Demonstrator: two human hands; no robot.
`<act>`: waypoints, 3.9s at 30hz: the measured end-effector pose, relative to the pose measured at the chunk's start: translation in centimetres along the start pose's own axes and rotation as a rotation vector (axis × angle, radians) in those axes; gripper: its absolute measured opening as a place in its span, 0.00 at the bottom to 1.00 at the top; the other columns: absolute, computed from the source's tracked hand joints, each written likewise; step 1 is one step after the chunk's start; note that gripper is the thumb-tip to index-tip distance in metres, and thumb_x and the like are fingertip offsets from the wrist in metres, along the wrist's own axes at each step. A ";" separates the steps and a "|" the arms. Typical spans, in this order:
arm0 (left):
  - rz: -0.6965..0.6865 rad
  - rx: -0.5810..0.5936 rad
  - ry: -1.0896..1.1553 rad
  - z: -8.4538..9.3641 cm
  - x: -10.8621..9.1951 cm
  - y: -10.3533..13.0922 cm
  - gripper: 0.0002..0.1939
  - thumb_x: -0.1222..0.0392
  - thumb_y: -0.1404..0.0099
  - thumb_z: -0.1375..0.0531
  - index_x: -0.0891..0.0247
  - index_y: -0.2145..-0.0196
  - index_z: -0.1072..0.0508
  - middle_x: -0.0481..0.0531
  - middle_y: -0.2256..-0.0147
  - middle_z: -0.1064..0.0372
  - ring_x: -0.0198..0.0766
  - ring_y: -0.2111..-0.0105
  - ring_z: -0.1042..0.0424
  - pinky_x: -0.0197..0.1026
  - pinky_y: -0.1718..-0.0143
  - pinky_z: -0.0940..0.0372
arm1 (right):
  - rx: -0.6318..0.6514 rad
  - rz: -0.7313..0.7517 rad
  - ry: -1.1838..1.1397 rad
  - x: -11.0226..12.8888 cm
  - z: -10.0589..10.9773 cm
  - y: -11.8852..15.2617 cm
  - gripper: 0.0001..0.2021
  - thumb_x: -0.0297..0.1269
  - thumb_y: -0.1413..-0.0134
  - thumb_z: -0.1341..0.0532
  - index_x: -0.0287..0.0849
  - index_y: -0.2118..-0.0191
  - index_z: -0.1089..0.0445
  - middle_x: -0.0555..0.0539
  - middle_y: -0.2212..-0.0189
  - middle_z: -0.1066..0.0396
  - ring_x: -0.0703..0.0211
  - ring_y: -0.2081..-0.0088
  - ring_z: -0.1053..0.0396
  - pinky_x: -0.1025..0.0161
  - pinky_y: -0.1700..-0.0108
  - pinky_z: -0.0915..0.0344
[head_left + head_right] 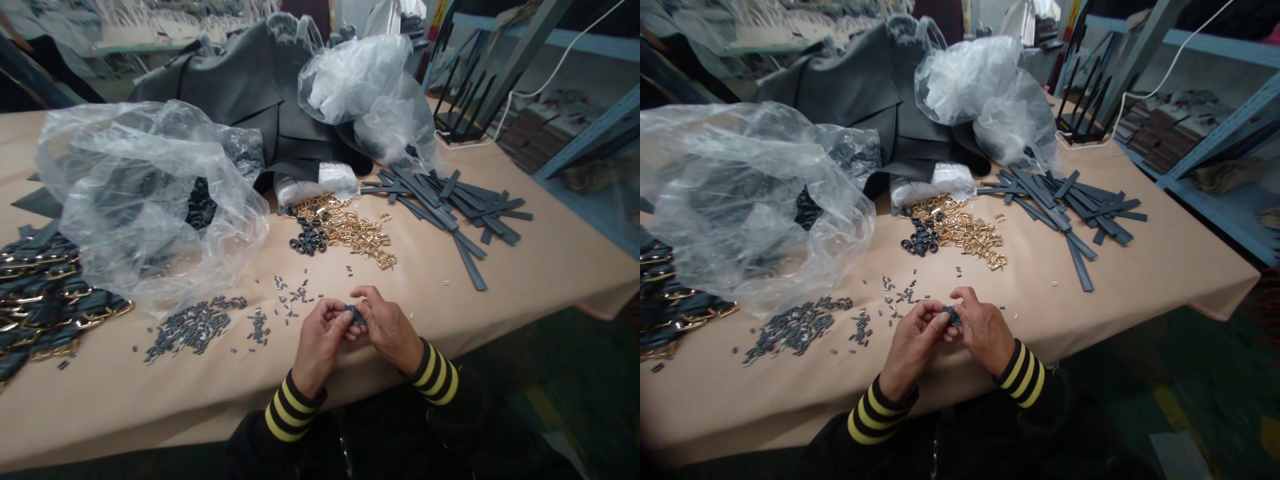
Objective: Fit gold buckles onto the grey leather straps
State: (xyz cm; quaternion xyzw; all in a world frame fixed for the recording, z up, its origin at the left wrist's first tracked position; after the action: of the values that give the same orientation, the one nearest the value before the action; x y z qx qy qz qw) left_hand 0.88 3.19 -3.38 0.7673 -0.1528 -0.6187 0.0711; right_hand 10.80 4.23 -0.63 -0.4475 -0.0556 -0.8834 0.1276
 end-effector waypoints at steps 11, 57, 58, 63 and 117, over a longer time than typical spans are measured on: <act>-0.246 -0.183 -0.293 1.8 -2.4 0.2 0.08 0.59 0.44 0.42 0.64 0.77 0.35 0.47 0.74 0.40 0.32 0.74 0.39 0.33 0.73 0.41 | 0.184 -0.053 -0.225 0.3 -1.0 -0.3 0.05 0.35 0.47 0.47 0.41 0.65 0.40 0.54 0.81 0.36 0.68 0.81 0.38 0.71 0.76 0.42; -0.240 0.238 -0.553 -2.6 -6.1 -5.1 0.08 0.58 0.41 0.46 0.64 0.74 0.34 0.48 0.78 0.35 0.32 0.76 0.36 0.34 0.73 0.40 | -0.005 -0.229 -0.643 -3.7 3.2 -3.2 0.12 0.41 0.54 0.41 0.38 0.64 0.35 0.57 0.84 0.43 0.73 0.85 0.48 0.73 0.85 0.50; -0.239 0.198 -0.564 -2.4 -6.0 -4.3 0.08 0.58 0.41 0.46 0.64 0.74 0.34 0.48 0.78 0.35 0.32 0.76 0.36 0.34 0.72 0.40 | 0.021 -0.225 -0.642 -3.3 2.7 -3.0 0.11 0.41 0.53 0.41 0.38 0.66 0.35 0.56 0.83 0.40 0.73 0.85 0.48 0.73 0.85 0.50; -0.238 0.102 -0.508 -1.3 -4.8 -1.9 0.05 0.61 0.41 0.46 0.63 0.73 0.35 0.48 0.76 0.32 0.33 0.74 0.32 0.35 0.70 0.38 | 0.104 -0.210 -0.652 -2.3 0.7 -1.9 0.10 0.41 0.52 0.42 0.37 0.71 0.37 0.53 0.80 0.36 0.73 0.85 0.46 0.73 0.83 0.49; 0.140 -0.003 0.325 -1.1 0.3 0.7 0.09 0.61 0.45 0.40 0.64 0.71 0.37 0.43 0.79 0.40 0.23 0.83 0.43 0.26 0.83 0.48 | 0.002 0.076 -0.338 1.7 1.9 1.1 0.06 0.31 0.47 0.45 0.41 0.61 0.38 0.49 0.71 0.30 0.63 0.68 0.31 0.65 0.62 0.38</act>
State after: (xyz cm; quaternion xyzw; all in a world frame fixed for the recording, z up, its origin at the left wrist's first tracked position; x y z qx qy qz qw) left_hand 1.94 2.40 -3.17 0.8445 -0.1915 -0.4803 0.1391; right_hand 11.60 3.25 1.83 -0.5912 -0.0601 -0.7901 0.1501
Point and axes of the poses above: each hand's wrist, its own y-axis away from the middle knuckle, its own z-axis out of the back of the hand, x = y × z, the point moved 8 cm from there along -y, towards the middle knuckle
